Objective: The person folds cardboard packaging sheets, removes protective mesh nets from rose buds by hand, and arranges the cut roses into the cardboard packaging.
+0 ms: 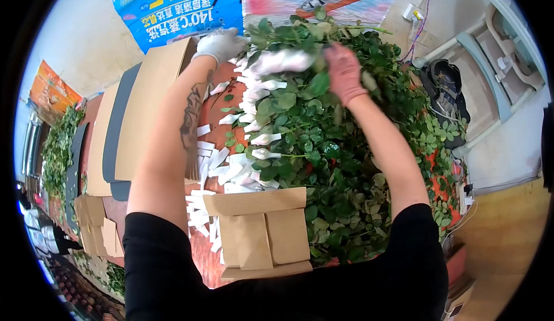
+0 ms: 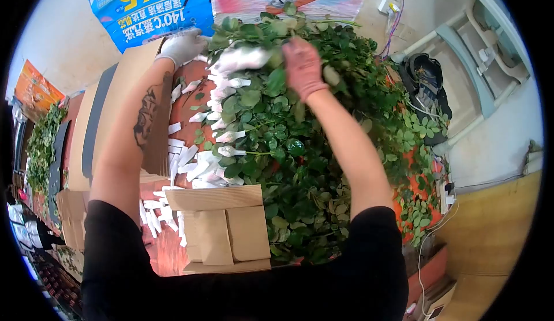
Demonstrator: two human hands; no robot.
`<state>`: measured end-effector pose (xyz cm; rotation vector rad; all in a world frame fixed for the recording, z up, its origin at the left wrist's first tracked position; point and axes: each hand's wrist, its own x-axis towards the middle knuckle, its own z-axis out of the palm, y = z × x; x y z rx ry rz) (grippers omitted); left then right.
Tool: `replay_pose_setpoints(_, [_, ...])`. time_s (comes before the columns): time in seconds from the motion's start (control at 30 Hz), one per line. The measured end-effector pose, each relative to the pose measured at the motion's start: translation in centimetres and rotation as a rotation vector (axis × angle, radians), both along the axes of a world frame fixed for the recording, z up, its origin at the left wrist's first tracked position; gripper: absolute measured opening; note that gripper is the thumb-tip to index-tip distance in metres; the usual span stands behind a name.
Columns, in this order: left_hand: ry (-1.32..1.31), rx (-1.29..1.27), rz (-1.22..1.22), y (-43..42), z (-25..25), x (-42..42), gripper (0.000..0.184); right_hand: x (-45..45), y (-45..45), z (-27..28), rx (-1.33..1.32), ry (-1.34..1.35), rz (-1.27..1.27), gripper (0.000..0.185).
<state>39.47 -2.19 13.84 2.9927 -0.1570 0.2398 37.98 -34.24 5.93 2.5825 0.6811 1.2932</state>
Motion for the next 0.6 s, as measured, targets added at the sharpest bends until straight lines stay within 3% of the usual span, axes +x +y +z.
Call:
replay_pose_setpoints(0.03, [-0.120, -0.050, -0.018, 0.9, -1.1, 0.2, 0.048, -2.1, -1.3, 3.6, 0.069, 0.058, 0.033, 0.039])
replay_pose_setpoints(0.07, [-0.246, -0.100, -0.038, 1.6, -1.6, 0.2, 0.050, -1.5, -2.7, 3.8, 0.283, -0.190, 0.158, 0.047])
replay_pose_setpoints(0.1, [-0.255, -0.108, -0.037, 2.0, -1.4, -0.3, 0.050, -2.8, -2.8, 6.1, 0.578, -0.016, 0.180, 0.046])
replay_pose_setpoints(0.17, [-0.362, -0.381, -0.253, 1.5, -0.6, -1.9, 0.045, -5.0, -4.5, 10.0, 0.642, 0.004, 0.297, 0.036])
replay_pose_setpoints(0.2, [-0.204, -0.738, -0.337, -0.2, 0.5, -4.5, 0.032, -5.4, -5.6, 11.0, 0.700, 0.042, 0.350, 0.033])
replay_pose_setpoints(0.27, [0.042, -0.960, -0.497, -2.9, 1.6, -8.4, 0.022, -4.2, -8.2, 10.9, 0.768, 0.037, 0.384, 0.035])
replay_pose_setpoints(0.3, [0.040, -0.911, -0.579, -4.7, 2.6, -10.7, 0.023, -4.0, -9.0, 10.8, 0.851, 0.102, 0.388, 0.036])
replay_pose_setpoints(0.37, [0.308, -0.956, -0.489, -7.7, 2.2, -12.2, 0.031, -4.8, -9.1, 11.4, 0.965, 0.238, 0.381, 0.039])
replay_pose_setpoints(0.43, [0.452, -0.913, -0.570, -10.2, 0.0, -11.5, 0.052, -5.0, -9.2, 11.3, 0.891, 0.232, 0.321, 0.040])
replay_pose_setpoints(0.47, [0.416, -1.023, -0.608, -11.8, -2.8, -10.4, 0.058, -5.2, -9.2, 11.4, 0.905, 0.246, 0.340, 0.041])
replay_pose_setpoints(0.53, [0.402, -0.969, -0.482, -14.9, -1.2, -11.6, 0.054, -5.6, -9.1, 11.7, 0.935, 0.272, 0.378, 0.042])
replay_pose_setpoints(0.6, [0.789, -1.467, -0.475, -17.9, 1.4, -14.1, 0.046, -6.3, -8.7, 12.0, 0.998, 0.319, 0.363, 0.043])
